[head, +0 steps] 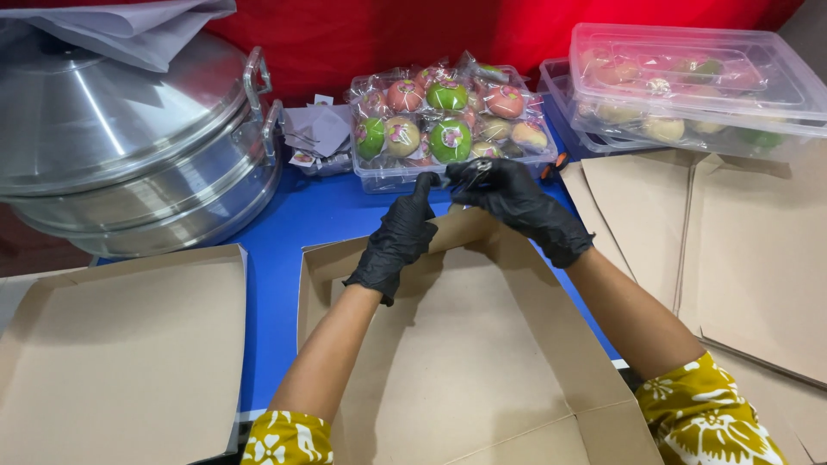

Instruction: Assembling cardboard pastry boxes by folding the edges and securing the corners with a hand stapler.

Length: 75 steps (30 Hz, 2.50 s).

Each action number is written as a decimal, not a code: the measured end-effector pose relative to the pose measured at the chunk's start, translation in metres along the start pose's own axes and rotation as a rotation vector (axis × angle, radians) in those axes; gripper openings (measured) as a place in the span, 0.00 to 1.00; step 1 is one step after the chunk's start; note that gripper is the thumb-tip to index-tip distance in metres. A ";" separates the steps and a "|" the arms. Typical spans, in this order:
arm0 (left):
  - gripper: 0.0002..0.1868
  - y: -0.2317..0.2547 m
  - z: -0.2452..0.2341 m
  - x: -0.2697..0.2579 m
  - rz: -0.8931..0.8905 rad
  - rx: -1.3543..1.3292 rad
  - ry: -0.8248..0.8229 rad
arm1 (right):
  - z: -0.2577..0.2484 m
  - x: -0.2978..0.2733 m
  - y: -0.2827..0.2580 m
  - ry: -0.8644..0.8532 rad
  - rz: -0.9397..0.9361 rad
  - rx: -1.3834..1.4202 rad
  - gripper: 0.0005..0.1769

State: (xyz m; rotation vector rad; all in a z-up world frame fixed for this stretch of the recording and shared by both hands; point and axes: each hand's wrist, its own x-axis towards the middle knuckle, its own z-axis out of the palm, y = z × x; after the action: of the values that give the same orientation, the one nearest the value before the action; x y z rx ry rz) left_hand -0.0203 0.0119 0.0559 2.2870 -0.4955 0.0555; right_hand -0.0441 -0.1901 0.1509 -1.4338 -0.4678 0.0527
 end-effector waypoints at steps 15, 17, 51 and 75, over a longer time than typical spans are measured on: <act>0.43 0.014 -0.019 -0.005 -0.050 -0.012 -0.037 | -0.052 -0.031 -0.016 0.253 -0.084 -0.254 0.17; 0.44 0.014 -0.021 -0.005 -0.038 0.015 -0.028 | -0.047 -0.037 -0.028 0.257 -0.087 -0.247 0.17; 0.63 0.036 -0.118 -0.141 -0.650 0.046 -0.197 | -0.152 -0.079 0.099 0.442 0.250 -0.807 0.24; 0.15 0.059 0.056 0.066 0.128 0.026 -0.044 | -0.125 -0.067 0.075 0.294 0.435 -0.777 0.20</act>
State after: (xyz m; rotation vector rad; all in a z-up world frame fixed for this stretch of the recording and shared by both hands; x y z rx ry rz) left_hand 0.0125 -0.0863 0.0708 2.2831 -0.6679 0.0755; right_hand -0.0438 -0.3168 0.0524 -2.2477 0.1029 0.0056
